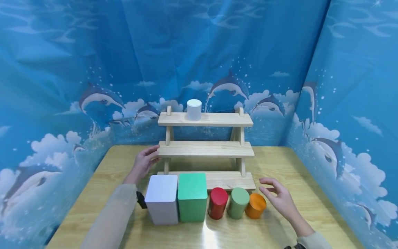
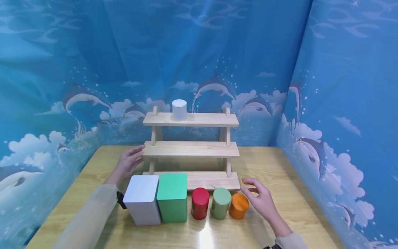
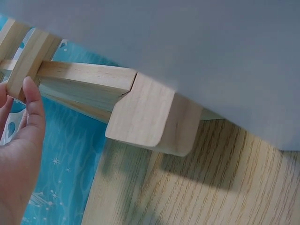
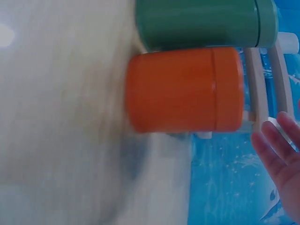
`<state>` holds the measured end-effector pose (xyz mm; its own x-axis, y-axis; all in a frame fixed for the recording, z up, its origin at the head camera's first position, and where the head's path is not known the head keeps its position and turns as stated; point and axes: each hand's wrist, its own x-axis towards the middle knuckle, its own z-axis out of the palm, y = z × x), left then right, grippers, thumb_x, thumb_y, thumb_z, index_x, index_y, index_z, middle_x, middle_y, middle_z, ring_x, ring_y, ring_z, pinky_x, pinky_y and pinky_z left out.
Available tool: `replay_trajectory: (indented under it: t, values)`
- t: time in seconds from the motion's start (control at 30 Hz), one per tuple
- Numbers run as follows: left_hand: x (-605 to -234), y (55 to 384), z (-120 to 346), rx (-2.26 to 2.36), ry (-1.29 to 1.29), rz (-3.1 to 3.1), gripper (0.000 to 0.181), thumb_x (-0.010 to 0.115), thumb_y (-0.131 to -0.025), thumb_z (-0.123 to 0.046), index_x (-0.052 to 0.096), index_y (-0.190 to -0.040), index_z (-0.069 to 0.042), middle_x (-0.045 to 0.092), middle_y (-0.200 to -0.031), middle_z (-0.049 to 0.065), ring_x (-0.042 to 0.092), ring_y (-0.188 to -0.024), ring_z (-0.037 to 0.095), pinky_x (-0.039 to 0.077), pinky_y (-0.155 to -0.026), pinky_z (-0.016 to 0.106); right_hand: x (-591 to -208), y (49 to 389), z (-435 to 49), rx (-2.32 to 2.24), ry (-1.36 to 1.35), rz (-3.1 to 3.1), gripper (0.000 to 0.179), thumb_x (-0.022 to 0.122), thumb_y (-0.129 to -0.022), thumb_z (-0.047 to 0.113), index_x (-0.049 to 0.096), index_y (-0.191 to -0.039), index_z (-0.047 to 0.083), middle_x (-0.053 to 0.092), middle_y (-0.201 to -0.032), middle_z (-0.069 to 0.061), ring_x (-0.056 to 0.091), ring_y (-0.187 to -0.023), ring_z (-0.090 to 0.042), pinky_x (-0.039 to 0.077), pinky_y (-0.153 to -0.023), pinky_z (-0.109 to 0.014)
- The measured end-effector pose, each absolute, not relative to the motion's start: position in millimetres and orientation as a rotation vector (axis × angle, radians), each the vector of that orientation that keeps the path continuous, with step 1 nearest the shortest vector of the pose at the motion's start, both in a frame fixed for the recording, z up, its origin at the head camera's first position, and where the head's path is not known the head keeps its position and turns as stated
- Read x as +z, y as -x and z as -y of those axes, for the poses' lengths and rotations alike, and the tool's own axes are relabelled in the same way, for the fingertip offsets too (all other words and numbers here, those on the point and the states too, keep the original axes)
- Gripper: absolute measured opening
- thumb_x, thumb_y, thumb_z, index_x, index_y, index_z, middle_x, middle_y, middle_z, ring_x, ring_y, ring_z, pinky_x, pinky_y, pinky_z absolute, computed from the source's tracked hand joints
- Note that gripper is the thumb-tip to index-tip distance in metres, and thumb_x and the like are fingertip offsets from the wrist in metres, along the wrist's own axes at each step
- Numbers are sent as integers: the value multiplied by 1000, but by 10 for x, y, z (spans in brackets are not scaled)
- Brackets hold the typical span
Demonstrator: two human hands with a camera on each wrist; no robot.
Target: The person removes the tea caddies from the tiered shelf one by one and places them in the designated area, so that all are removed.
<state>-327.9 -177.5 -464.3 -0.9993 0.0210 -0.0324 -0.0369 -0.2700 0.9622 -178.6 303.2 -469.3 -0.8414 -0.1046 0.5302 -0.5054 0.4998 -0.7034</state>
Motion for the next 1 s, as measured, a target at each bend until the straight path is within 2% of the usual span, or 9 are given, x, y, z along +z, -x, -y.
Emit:
replay_trajectory:
  t: [0.23,0.4,0.6,0.77,1.0]
  values:
    - [-4629,3280,1796,2472,36,-1859,46,61,-90,-9,47,-133,1,55,-118,2,59,-98,12,54,-82,27,-4363,1764,-2802,1273,-513,2353,21,63,-85,-5,61,-105,0,60,-108,-19,58,-98,-21,53,-76,-19]
    - [-4623,3281,1811,2443,69,-1871,45,61,-90,-10,48,-132,-1,53,-121,3,58,-99,13,53,-84,29,-4185,1776,-2654,1320,-519,2348,19,63,-84,-7,61,-103,-5,60,-107,-21,58,-96,-29,53,-76,-19]
    - [-4602,3296,1805,2444,47,-1864,45,61,-90,-9,48,-132,0,53,-121,4,58,-98,12,53,-84,29,-4083,1846,-2569,1311,-521,2363,20,63,-85,-5,60,-105,-4,61,-107,-20,58,-96,-33,52,-77,-18]
    - [-4593,3295,1805,2449,44,-1854,45,61,-90,-7,47,-132,2,56,-115,1,60,-93,12,53,-84,29,-4015,1902,-2502,1277,-542,2405,22,63,-86,-2,59,-107,-4,61,-107,-19,57,-98,-33,53,-77,-21]
    - [-4605,3290,1795,2423,50,-1895,44,61,-90,-9,48,-132,0,54,-119,4,60,-93,12,53,-85,29,-3889,1976,-2390,1326,-586,2396,24,62,-87,-1,58,-110,-3,61,-109,-17,56,-102,-35,53,-79,-24]
